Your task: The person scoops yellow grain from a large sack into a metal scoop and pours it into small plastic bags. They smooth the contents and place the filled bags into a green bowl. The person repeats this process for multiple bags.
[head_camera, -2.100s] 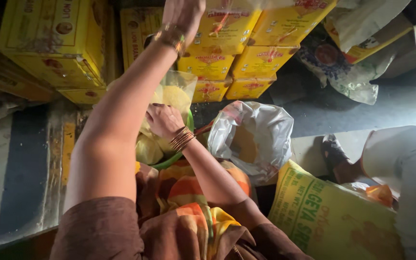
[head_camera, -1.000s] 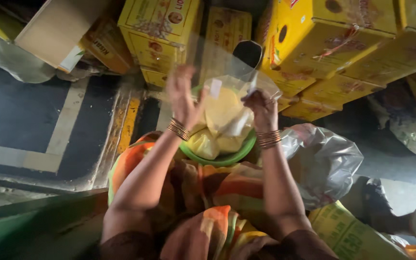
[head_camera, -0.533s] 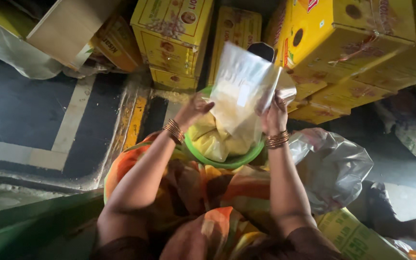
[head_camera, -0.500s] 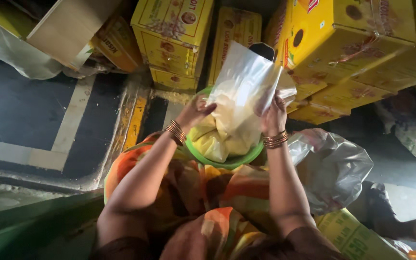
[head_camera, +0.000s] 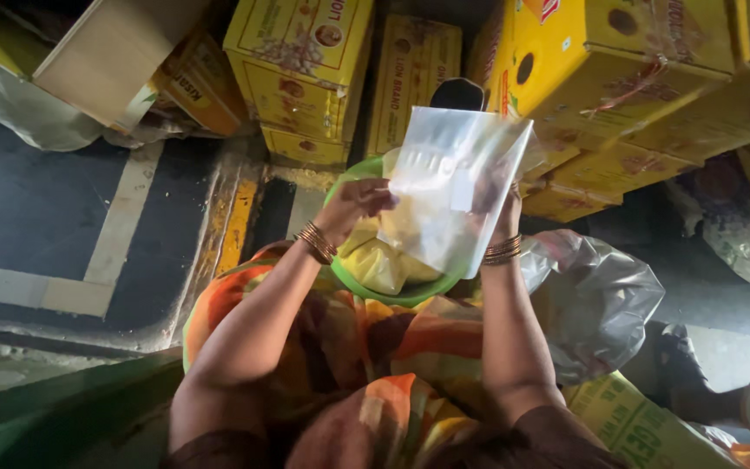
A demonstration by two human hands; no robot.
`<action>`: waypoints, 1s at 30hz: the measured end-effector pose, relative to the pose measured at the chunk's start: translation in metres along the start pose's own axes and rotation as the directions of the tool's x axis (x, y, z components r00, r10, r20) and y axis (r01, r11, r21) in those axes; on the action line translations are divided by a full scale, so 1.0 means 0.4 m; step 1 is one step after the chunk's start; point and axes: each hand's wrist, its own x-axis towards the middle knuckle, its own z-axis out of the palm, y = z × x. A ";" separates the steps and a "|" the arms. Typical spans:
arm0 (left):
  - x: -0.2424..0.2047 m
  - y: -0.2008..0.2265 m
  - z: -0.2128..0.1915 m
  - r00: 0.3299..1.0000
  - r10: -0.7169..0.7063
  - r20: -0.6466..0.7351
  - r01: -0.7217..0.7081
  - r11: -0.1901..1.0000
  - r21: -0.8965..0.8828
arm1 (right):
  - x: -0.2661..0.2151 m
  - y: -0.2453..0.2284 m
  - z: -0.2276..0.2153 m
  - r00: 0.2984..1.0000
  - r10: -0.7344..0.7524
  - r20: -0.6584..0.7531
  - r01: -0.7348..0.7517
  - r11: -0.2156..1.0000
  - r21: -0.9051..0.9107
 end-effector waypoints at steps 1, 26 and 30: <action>0.005 0.004 -0.005 0.999 0.005 -0.033 -0.006 0.999 -0.038 | -0.002 -0.012 0.016 0.999 -0.005 -0.047 0.004 1.000 -0.006; 0.046 0.029 0.015 0.993 0.116 -0.037 -0.119 0.990 -0.080 | 0.023 -0.084 -0.094 0.823 -0.519 -0.233 0.331 0.770 -0.546; 0.062 0.016 0.046 0.995 0.037 -0.095 -0.033 0.998 0.046 | 0.031 -0.070 -0.170 0.784 -0.511 -0.352 0.292 0.805 -0.516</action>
